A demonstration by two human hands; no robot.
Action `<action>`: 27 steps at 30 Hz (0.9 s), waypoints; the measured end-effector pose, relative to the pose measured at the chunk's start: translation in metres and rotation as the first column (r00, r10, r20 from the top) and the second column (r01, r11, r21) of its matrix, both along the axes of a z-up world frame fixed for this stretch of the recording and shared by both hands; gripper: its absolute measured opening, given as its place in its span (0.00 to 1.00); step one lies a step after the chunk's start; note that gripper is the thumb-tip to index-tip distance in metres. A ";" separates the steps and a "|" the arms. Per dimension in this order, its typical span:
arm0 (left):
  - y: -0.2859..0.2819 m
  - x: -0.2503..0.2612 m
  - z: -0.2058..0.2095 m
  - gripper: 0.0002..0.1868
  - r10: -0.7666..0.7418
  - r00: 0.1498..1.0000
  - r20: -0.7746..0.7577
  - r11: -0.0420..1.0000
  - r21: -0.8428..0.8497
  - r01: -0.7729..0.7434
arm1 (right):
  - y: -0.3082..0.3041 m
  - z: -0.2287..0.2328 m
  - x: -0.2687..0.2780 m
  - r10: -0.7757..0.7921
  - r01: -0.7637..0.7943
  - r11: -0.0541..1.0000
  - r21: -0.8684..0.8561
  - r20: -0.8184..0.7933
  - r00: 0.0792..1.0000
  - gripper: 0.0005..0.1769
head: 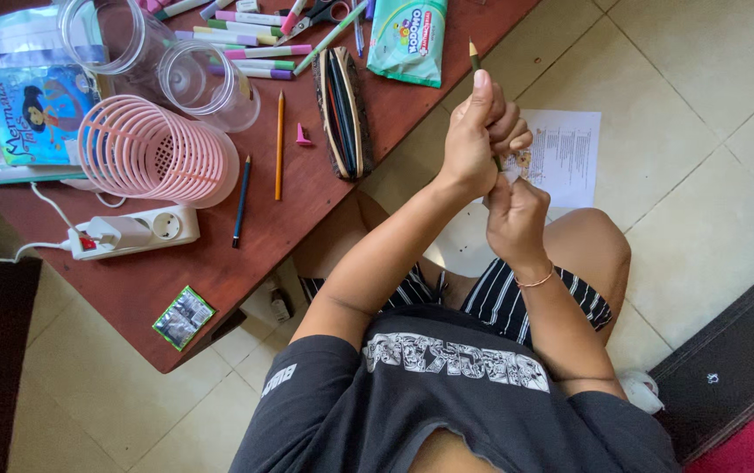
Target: The person cleans a pencil with a tissue, puts several pencils into a small container, and then places a pink pencil case into a bag.
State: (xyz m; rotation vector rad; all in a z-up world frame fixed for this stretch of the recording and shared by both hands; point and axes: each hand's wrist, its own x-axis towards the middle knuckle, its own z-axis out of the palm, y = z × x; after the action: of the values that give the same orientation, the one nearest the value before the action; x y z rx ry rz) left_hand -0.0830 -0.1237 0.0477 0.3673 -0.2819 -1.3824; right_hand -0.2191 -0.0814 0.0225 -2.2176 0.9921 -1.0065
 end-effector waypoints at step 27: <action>-0.023 -0.028 -0.006 0.23 0.173 0.935 0.309 0.874 0.390 -0.291 | -0.017 -0.024 0.026 -0.354 0.290 0.904 -0.313 -0.171 0.920 0.15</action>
State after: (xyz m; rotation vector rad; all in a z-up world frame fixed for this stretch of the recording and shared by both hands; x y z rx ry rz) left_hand -0.1112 -0.1471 0.0419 0.9334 -0.1395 -1.1444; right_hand -0.1931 -0.0983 -0.0020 -2.4954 1.4366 -1.1151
